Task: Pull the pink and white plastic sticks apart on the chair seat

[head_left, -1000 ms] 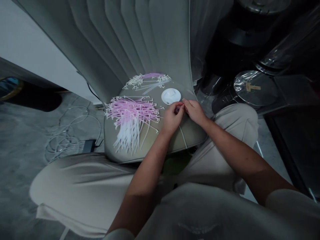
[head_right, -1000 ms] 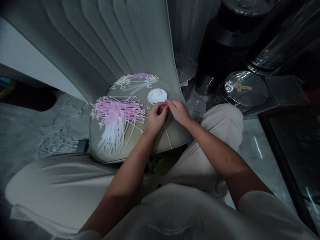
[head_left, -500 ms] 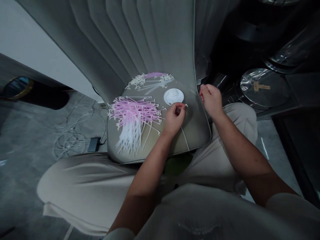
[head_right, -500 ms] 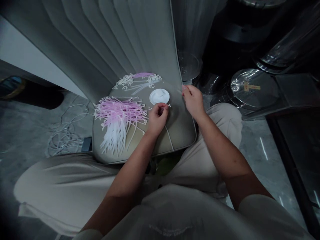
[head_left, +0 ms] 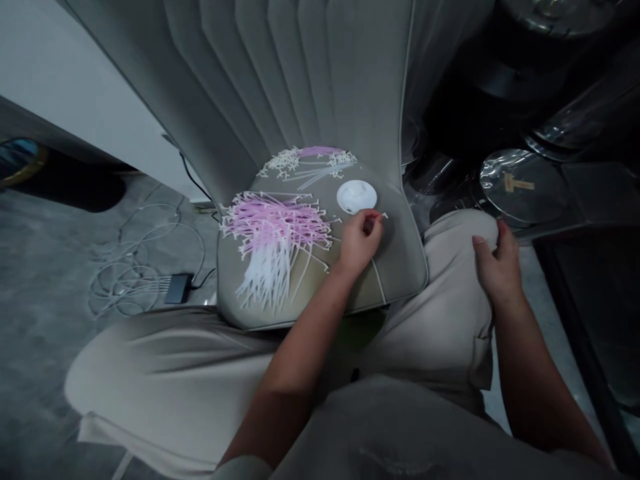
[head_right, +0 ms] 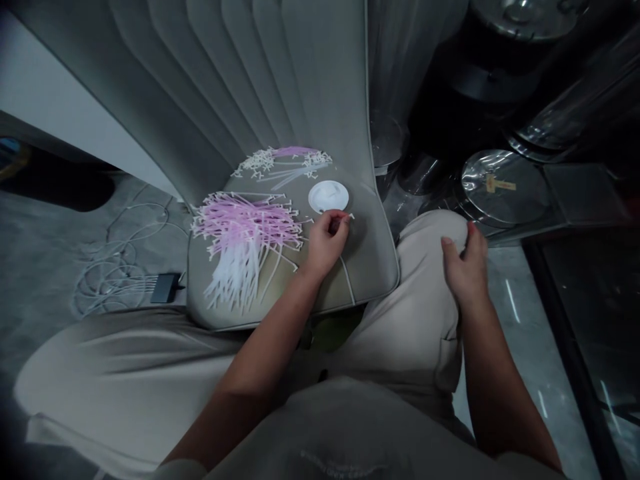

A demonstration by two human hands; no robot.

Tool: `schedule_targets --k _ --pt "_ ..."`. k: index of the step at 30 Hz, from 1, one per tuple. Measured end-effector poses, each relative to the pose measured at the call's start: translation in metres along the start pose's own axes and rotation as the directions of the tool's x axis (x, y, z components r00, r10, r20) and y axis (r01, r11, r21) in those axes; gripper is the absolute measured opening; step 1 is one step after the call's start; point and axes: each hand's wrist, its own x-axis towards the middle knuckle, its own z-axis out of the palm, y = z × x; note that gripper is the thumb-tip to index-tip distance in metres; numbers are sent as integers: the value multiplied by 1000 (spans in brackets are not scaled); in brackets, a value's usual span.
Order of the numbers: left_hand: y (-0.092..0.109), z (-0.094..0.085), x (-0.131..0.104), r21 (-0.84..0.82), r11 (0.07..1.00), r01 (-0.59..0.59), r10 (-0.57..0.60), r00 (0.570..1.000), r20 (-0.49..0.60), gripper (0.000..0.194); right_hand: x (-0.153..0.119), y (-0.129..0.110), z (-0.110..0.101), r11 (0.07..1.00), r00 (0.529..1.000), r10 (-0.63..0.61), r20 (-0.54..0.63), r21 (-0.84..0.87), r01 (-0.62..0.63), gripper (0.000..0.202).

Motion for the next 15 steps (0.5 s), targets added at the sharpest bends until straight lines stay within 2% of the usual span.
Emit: schedule_targets --k 3,10,15 --pt "0 1 1 15 1000 -22 21 1000 9 13 12 13 6 1000 998 30 55 1 -30 73" --pt "-4 1 3 43 999 -4 5 1000 -16 13 52 -11 4 992 980 115 162 27 -121 53" --pt "-5 0 3 30 1000 -3 4 999 -45 12 69 -12 9 976 965 150 217 123 -179 41"
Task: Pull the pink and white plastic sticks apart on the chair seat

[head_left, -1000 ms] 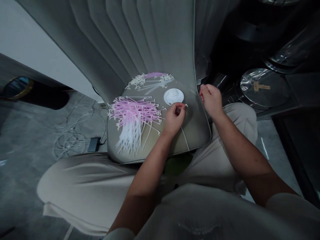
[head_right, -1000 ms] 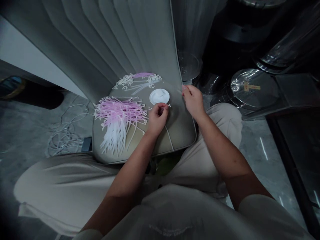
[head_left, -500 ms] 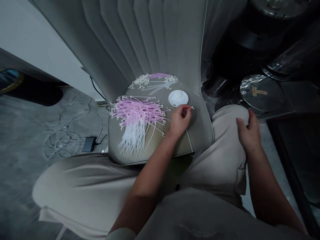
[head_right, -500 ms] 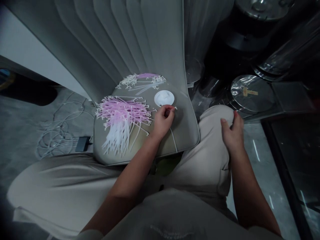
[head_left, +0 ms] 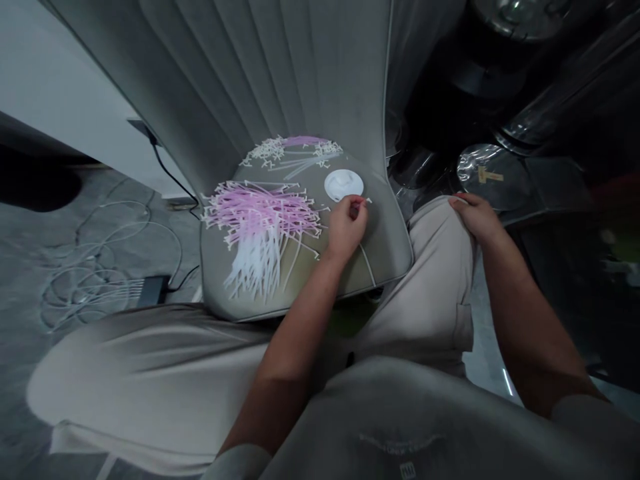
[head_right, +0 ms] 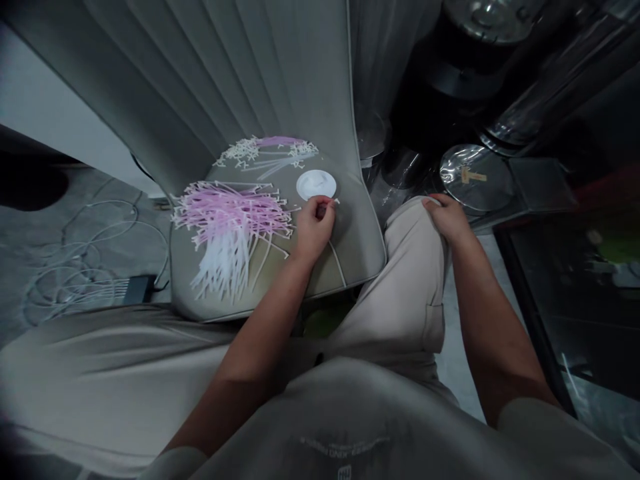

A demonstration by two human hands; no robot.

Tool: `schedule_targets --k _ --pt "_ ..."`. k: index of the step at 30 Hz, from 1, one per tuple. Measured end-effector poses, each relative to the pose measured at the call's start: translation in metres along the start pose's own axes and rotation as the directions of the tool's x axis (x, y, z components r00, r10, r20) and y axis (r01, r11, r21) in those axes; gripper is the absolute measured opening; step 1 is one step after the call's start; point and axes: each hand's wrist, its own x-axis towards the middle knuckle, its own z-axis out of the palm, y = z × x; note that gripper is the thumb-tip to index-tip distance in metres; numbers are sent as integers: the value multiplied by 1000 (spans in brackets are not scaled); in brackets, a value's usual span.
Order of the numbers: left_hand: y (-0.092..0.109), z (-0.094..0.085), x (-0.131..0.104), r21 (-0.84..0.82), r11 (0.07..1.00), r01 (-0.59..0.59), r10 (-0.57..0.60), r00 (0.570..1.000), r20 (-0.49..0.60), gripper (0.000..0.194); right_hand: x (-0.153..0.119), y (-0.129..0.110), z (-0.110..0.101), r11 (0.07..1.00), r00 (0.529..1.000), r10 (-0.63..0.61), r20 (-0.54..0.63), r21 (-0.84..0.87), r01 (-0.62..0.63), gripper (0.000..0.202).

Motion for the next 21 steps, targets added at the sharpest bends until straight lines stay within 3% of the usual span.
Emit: schedule_targets --k 5,9,13,17,20,21 --pt "1 0 0 -2 1000 -4 4 1000 -7 12 21 -5 -1 997 988 68 139 23 -72 25" --pt "2 1 1 -16 999 27 -27 1000 -14 12 35 -17 2 991 972 103 210 -102 -83 31" --pt "-1 3 2 -36 999 25 -26 999 -25 10 37 -36 5 973 992 67 107 -228 -41 32" --pt "-2 4 3 -54 998 25 -27 999 -37 10 14 -49 13 963 990 -102 -97 -261 74 37" --pt "-1 5 3 -55 998 37 -39 999 -34 10 -14 -57 32 959 956 -244 -160 -189 213 44" --pt "-1 5 3 -54 998 41 -43 999 -30 10 -24 -60 41 959 947 -284 -153 -65 277 45"
